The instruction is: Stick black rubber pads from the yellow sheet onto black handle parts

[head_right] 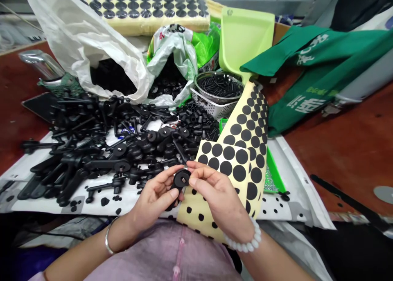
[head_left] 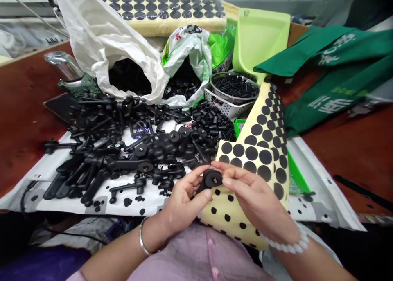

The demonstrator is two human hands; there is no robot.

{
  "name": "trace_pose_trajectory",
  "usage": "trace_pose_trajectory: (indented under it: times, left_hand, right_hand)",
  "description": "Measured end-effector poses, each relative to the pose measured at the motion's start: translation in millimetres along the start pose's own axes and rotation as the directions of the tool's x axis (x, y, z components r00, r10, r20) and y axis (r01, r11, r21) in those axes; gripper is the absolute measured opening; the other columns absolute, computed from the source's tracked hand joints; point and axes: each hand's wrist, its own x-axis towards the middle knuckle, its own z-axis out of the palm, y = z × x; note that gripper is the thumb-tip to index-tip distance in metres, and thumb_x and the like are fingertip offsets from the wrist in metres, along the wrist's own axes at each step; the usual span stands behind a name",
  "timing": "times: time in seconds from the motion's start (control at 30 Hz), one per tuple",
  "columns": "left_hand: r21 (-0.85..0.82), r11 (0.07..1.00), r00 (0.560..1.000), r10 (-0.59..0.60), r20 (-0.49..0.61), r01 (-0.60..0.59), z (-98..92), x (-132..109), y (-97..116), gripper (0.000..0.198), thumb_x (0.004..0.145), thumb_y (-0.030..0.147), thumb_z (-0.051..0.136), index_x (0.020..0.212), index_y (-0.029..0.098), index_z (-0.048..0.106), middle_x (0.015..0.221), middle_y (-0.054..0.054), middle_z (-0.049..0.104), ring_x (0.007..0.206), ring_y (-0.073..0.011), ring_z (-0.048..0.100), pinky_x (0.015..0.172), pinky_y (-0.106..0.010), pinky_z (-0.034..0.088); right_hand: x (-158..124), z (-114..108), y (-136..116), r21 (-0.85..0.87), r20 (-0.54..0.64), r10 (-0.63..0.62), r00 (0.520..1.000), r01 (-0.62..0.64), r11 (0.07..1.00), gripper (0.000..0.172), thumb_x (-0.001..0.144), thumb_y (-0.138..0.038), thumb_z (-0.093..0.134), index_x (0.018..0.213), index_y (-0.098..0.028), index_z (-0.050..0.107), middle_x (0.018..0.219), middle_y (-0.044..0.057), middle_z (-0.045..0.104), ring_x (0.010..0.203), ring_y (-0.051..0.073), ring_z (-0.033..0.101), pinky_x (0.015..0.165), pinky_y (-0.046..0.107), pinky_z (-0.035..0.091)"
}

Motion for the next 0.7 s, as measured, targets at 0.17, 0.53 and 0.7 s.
trace_pose_trajectory:
  times: [0.17, 0.53, 0.7]
  left_hand:
    - [0.026, 1.000, 1.000, 0.006, -0.021, -0.005, 1.0, 0.6, -1.4, 0.047, 0.083, 0.028, 0.059, 0.128, 0.016, 0.048, 0.103, -0.009, 0.064, 0.077, -0.0127, 0.059, 0.068, -0.025, 0.050]
    - [0.183, 0.983, 0.992, 0.020, -0.126, 0.004, 4.3, 5.8, -11.7, 0.042, 0.082, 0.025, 0.059, 0.123, 0.017, 0.052, 0.101, -0.007, 0.065, 0.080, -0.0144, 0.060, 0.070, -0.024, 0.049]
    - [0.212, 0.977, 0.996, -0.002, -0.086, 0.020, 3.5, 5.5, -13.1, 0.037, 0.087, 0.024, 0.052, 0.123, 0.019, 0.053, 0.081, -0.001, 0.061, 0.061, -0.0082, 0.050, 0.059, -0.020, 0.045]
  right_hand:
    - [1.8, 1.1, 2.1, -0.005, -0.006, -0.013, 1.000, 0.013, 1.000, 0.019, 0.082, -0.032, 0.065, 0.068, -0.020, 0.061, 0.114, 0.007, 0.061, 0.127, 0.026, 0.037, 0.107, 0.042, 0.025]
    - [3.9, 0.1, 13.8, -0.063, -0.077, -0.048, 0.996, 0.043, 0.997, 0.016, 0.081, -0.031, 0.066, 0.070, -0.019, 0.064, 0.117, 0.007, 0.060, 0.120, 0.027, 0.045, 0.106, 0.041, 0.028]
    - [5.2, 1.1, 12.7, -0.118, -0.111, -0.057, 0.992, 0.044, 0.992, 0.019, 0.080, -0.033, 0.065, 0.068, -0.019, 0.061, 0.114, 0.007, 0.060, 0.115, 0.027, 0.049, 0.104, 0.043, 0.030]
